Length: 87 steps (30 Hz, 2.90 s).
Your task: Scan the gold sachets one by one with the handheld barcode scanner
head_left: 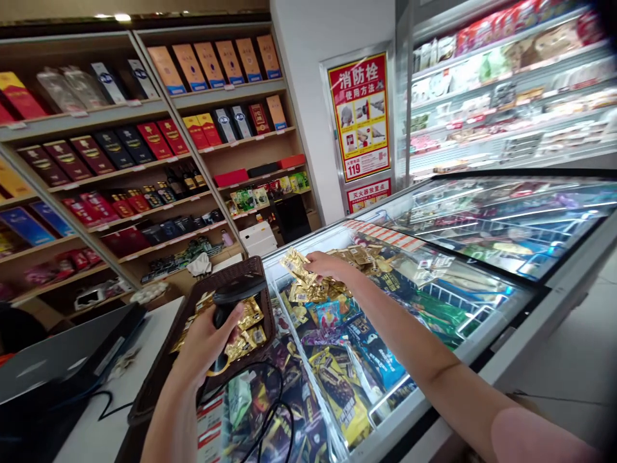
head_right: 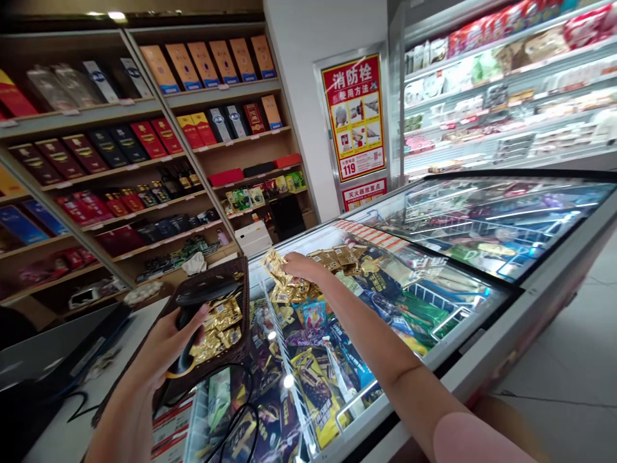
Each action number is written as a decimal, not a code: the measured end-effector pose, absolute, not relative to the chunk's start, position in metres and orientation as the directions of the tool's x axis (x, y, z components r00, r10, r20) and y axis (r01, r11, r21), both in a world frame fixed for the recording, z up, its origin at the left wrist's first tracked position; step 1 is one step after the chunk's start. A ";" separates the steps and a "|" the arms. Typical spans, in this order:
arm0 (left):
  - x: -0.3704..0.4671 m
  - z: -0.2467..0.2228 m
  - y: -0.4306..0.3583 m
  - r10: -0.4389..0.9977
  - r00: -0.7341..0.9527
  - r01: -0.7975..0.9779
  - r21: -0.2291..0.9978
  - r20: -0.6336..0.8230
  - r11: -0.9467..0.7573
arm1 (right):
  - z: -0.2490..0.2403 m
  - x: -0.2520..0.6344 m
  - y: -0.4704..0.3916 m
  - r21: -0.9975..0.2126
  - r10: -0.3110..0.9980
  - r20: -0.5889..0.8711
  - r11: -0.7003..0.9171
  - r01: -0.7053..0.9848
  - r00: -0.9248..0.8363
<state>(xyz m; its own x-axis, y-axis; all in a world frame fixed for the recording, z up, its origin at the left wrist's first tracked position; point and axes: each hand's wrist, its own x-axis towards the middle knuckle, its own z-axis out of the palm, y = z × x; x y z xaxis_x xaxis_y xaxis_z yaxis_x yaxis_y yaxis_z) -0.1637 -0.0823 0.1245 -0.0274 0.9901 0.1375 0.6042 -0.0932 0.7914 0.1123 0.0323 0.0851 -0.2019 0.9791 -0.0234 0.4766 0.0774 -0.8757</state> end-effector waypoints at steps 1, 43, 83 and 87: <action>-0.167 0.124 -0.081 0.989 -0.042 0.606 0.790 0.144 -0.089 | 0.084 0.119 0.037 -0.867 0.988 -0.026 0.054 0.495 -0.153; -0.274 0.129 -0.092 0.924 -0.321 0.522 0.853 0.208 -0.011 | 0.054 -0.072 0.024 -0.648 0.946 0.112 0.302 0.699 -0.305; -0.171 0.130 -0.086 0.992 0.071 0.656 0.744 0.103 -0.124 | 0.071 0.103 0.035 -0.879 0.984 0.011 0.095 0.467 -0.179; -0.169 0.132 -0.088 0.994 0.045 0.634 0.766 0.099 -0.105 | 0.065 0.106 0.041 -0.873 0.983 0.016 0.101 0.476 -0.181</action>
